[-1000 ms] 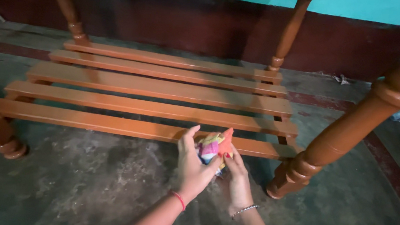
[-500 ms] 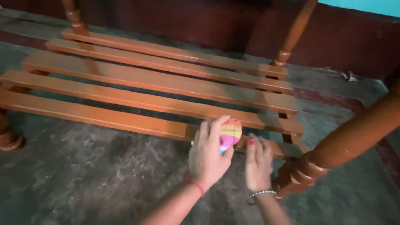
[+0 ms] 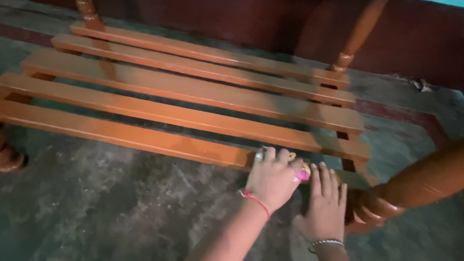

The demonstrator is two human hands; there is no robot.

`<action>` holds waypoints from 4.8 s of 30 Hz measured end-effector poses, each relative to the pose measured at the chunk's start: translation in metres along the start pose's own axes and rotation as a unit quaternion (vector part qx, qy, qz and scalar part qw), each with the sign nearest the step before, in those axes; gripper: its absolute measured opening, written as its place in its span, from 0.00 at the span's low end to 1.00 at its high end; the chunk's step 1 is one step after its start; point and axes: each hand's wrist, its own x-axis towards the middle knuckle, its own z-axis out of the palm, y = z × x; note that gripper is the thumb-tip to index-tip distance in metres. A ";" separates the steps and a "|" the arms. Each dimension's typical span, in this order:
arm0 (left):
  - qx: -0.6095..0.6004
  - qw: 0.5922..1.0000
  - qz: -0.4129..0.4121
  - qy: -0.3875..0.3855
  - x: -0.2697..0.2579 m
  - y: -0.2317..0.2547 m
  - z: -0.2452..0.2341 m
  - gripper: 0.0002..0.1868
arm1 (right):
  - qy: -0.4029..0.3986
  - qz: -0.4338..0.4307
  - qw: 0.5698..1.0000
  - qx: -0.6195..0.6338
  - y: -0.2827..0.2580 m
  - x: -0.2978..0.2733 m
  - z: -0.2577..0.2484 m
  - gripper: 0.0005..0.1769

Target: The person wipes the legs and lower shelf of a wooden table using a cloth. They spray the cloth with a green spray bottle and continue wiping the table legs and shelf slats.

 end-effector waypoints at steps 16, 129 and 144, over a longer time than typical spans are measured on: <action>0.005 0.999 0.036 0.023 -0.035 -0.081 -0.054 0.20 | 0.044 0.031 0.998 0.015 -0.012 -0.004 0.000 0.57; 0.116 0.946 0.302 0.004 -0.067 -0.063 -0.089 0.29 | -0.289 -0.171 0.927 -0.168 0.026 0.042 -0.069 0.45; 0.219 0.928 0.296 0.055 -0.002 0.047 0.019 0.20 | -0.236 -0.170 0.859 -0.421 0.044 0.018 -0.077 0.50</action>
